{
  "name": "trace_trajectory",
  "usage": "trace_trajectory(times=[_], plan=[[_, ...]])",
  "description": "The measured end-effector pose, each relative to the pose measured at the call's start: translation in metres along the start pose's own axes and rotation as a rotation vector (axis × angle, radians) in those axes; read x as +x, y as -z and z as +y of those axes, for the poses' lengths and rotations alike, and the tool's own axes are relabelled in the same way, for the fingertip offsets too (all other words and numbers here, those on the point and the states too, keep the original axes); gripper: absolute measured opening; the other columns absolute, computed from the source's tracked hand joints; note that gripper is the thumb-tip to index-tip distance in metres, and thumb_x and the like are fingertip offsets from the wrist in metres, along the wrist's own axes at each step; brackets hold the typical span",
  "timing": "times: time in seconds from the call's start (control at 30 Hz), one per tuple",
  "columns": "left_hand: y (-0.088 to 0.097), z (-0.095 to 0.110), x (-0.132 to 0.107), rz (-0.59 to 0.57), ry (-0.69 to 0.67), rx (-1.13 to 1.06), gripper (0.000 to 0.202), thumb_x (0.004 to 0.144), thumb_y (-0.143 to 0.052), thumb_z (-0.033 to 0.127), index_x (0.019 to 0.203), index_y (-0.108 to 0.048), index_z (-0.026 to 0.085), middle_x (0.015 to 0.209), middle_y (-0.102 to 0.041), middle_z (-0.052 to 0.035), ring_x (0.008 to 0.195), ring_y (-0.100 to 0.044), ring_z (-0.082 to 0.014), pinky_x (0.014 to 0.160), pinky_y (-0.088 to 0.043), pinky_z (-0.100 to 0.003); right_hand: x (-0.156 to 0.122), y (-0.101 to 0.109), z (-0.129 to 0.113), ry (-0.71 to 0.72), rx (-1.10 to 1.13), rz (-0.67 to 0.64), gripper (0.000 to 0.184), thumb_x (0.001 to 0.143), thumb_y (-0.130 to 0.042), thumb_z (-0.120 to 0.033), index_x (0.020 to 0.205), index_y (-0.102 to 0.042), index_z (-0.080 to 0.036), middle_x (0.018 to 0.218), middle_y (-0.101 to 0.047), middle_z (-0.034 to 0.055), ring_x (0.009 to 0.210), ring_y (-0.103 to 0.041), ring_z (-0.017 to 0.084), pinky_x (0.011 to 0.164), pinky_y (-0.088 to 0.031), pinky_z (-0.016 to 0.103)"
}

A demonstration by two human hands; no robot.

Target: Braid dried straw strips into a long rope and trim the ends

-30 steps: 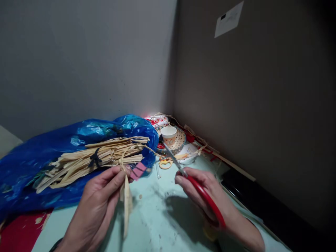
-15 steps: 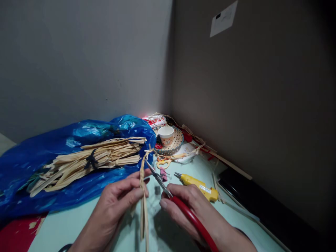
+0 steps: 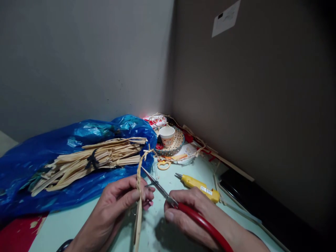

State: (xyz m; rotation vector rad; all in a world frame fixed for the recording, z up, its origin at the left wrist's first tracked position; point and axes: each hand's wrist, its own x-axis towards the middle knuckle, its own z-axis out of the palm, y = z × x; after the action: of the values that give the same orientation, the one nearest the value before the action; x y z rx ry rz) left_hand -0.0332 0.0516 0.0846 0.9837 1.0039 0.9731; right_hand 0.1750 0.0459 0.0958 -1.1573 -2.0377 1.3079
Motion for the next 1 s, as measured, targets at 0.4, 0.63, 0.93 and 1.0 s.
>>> trace_trajectory(times=[0.4, 0.63, 0.93, 1.0], plan=[[0.026, 0.023, 0.007, -0.055, 0.098, 0.313, 0.022, 0.076, -0.07, 0.034, 0.065, -0.064, 0.016, 0.06, -0.052, 0.0022, 0.053, -0.04, -0.0094, 0.05, -0.034, -0.017, -0.001, -0.005, -0.002, -0.139, 0.161, 0.011, 0.027, 0.082, -0.053, -0.031, 0.062, -0.041, -0.018, 0.061, -0.04, -0.0027, 0.058, -0.037, 0.01, 0.052, -0.032, 0.02], [0.04, 0.045, 0.001, -0.048, 0.121, 0.421, 0.026, 0.072, -0.072, 0.041, 0.063, -0.065, 0.017, 0.059, -0.054, -0.0001, 0.053, -0.044, -0.0115, 0.05, -0.036, -0.019, 0.003, -0.003, -0.002, -0.155, 0.201, -0.09, 0.034, 0.081, -0.059, -0.03, 0.06, -0.036, -0.018, 0.058, -0.032, -0.0047, 0.056, -0.029, 0.008, 0.049, -0.023, 0.021], [0.032, 0.04, -0.004, 0.095, 0.138, 0.012, 0.01, 0.074, -0.074, 0.024, 0.079, -0.069, 0.018, 0.069, -0.062, -0.0016, 0.057, -0.054, -0.0095, 0.054, -0.046, -0.017, -0.015, -0.004, 0.007, -0.26, 0.461, -0.112, 0.033, 0.088, -0.052, -0.051, 0.091, -0.053, -0.018, 0.06, -0.039, -0.0047, 0.049, -0.031, 0.006, 0.044, -0.027, 0.018], [0.027, 0.04, -0.005, 0.137, 0.08, -0.096, 0.01, 0.074, -0.074, 0.021, 0.083, -0.068, 0.019, 0.069, -0.061, -0.001, 0.057, -0.053, -0.0086, 0.054, -0.048, -0.017, -0.018, -0.005, 0.01, -0.254, 0.543, -0.105, 0.039, 0.086, -0.054, -0.055, 0.096, -0.056, -0.017, 0.06, -0.041, -0.0038, 0.048, -0.033, 0.006, 0.045, -0.031, 0.017]])
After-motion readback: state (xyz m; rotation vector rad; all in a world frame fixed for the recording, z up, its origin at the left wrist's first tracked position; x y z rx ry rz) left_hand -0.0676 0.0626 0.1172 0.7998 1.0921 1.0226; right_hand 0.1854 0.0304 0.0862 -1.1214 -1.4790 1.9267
